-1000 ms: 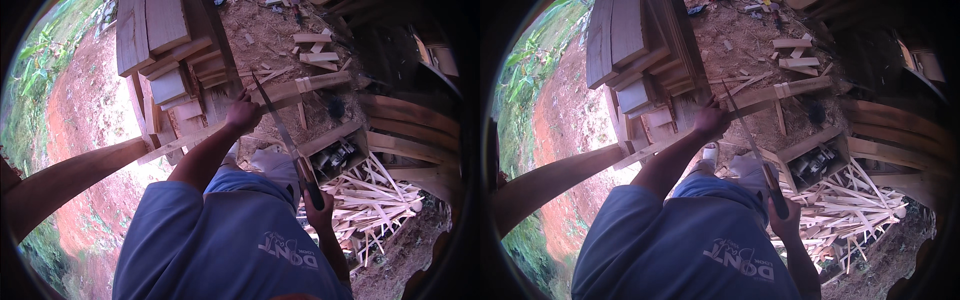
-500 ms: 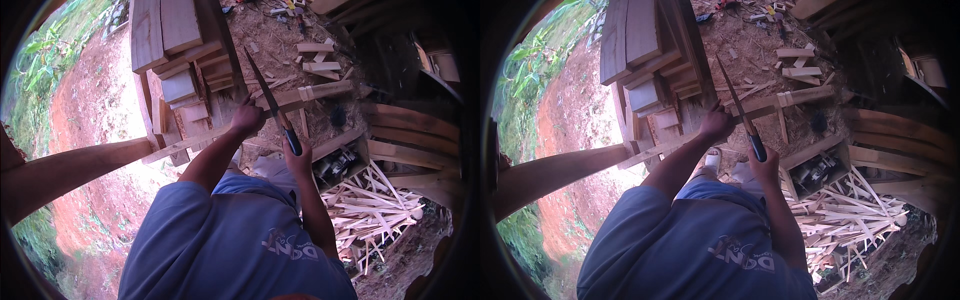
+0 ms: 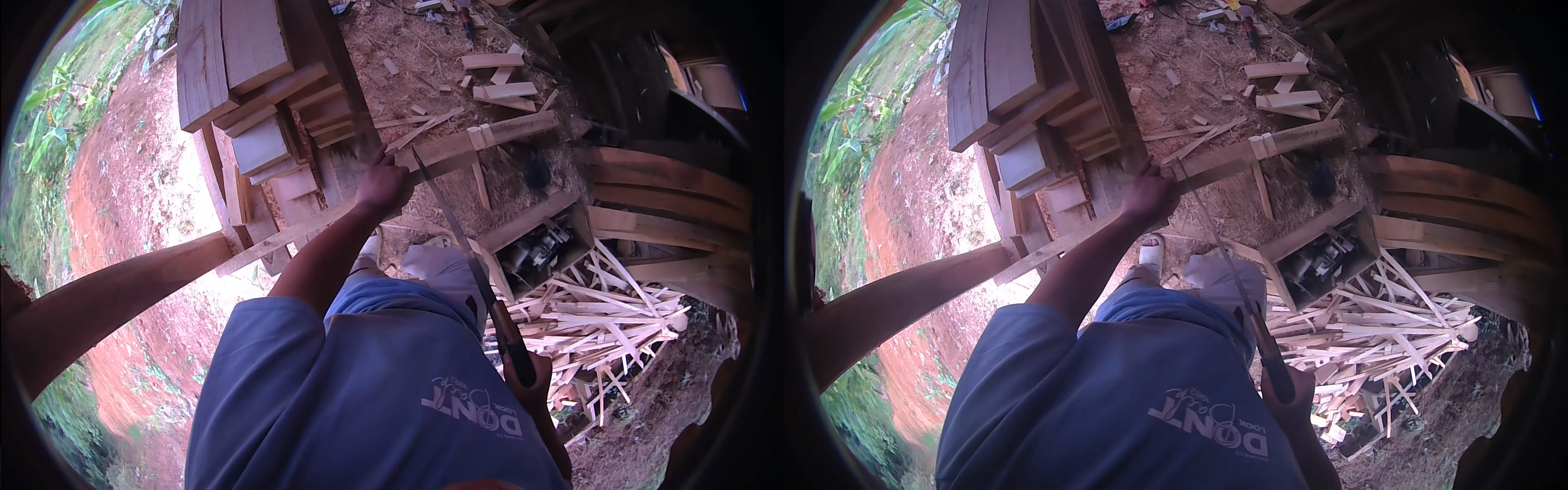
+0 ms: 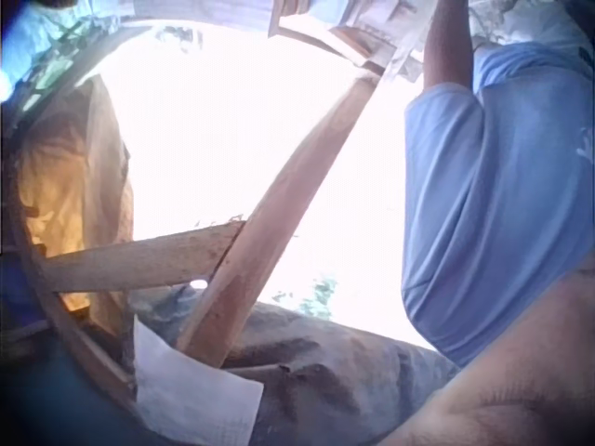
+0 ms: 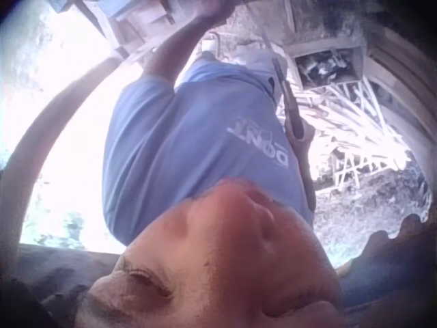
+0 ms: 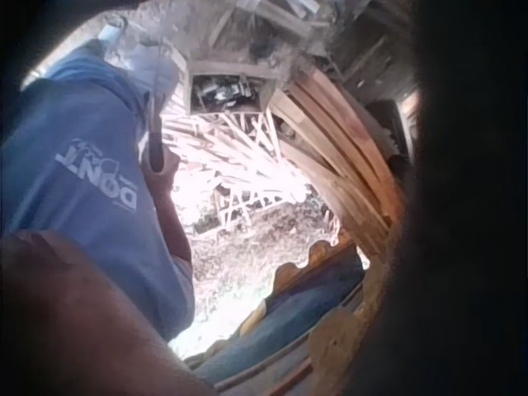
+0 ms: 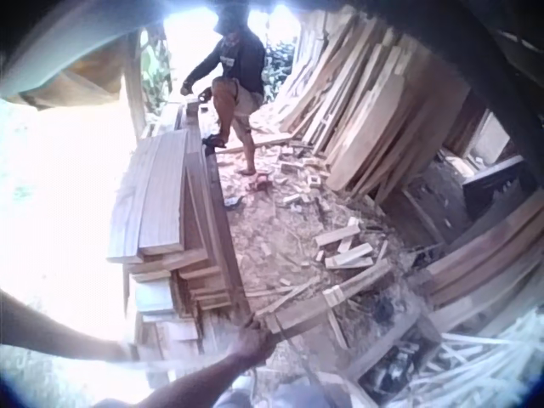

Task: The person uses a hand saw to cut a wooden plank that is resting on a makeshift wooden workbench. The person holds the plank steady with one hand while sawing with the other, creating sawdust and wood shavings on the ground.

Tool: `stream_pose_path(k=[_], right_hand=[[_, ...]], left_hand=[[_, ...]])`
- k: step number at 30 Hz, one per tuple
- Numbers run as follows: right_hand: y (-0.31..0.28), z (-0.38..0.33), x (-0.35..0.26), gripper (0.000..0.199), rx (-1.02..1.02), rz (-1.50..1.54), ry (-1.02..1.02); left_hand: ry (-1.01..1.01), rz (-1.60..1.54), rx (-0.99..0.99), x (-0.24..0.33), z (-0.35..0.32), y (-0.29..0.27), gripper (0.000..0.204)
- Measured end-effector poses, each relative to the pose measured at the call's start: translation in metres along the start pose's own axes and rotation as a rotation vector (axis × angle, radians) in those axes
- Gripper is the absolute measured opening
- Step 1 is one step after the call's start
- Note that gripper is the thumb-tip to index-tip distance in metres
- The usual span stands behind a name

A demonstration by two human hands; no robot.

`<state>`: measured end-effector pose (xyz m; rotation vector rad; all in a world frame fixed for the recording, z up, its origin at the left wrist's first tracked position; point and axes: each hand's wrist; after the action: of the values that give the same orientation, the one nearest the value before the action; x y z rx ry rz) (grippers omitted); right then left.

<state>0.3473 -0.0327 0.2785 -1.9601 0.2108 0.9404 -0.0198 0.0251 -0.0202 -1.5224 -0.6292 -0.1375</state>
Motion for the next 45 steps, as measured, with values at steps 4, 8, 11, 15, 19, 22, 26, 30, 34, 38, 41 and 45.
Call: stream_pose_path(k=[4, 8, 11, 15, 19, 22, 26, 30, 34, 38, 41, 45], right_hand=[[0.029, 0.050, 0.007, 0.021, 0.007, 0.005, -0.009], [0.099, 0.164, 0.017, 0.026, 0.046, 0.179, -0.119], [0.147, 0.220, 0.033, 0.027, 0.090, 0.176, -0.124], [0.155, 0.220, 0.035, 0.027, 0.122, 0.206, -0.162], [0.145, 0.163, 0.061, 0.028, 0.198, 0.294, -0.116], [0.114, 0.096, 0.078, 0.026, 0.199, 0.217, -0.125], [0.055, 0.017, 0.071, 0.020, 0.064, 0.276, 0.032], [0.044, -0.020, 0.085, 0.022, 0.028, 0.195, -0.021], [0.073, -0.001, 0.096, 0.019, 0.080, 0.282, -0.070], [0.123, 0.072, 0.118, 0.026, 0.003, 0.358, -0.097], [0.154, 0.145, 0.101, 0.023, 0.084, 0.403, -0.228], [0.187, 0.214, 0.082, 0.021, 0.158, 0.423, -0.323]], left_hand=[[0.024, -0.002, -0.011, -0.003, -0.001, -0.003, 0.015], [-0.008, 0.044, -0.045, -0.001, 0.000, -0.005, 0.019], [0.017, 0.043, -0.042, 0.000, 0.002, -0.005, 0.022], [-0.003, 0.062, -0.042, 0.000, 0.004, -0.001, 0.022], [-0.015, 0.151, -0.077, 0.002, 0.012, -0.003, 0.023], [-0.021, 0.135, -0.100, 0.006, 0.006, -0.008, 0.026], [0.013, 0.114, -0.023, 0.005, 0.003, -0.008, 0.027], [0.071, 0.171, -0.018, -0.012, 0.008, 0.011, 0.025], [0.115, 0.245, -0.024, -0.016, 0.007, 0.006, 0.022], [0.091, 0.265, -0.069, -0.020, 0.004, 0.005, 0.023], [0.181, 0.273, 0.016, -0.028, 0.005, 0.008, 0.025], [0.205, 0.151, 0.090, -0.031, 0.006, 0.005, 0.024]])
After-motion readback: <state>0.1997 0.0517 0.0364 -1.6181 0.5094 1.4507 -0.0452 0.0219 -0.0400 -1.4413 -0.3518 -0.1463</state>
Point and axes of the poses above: each hand's wrist, its own z-axis towards the middle knuckle, its own y-axis out of the palm, x = y × z, and after that the axes turned 6 degrees about -y, right-handed
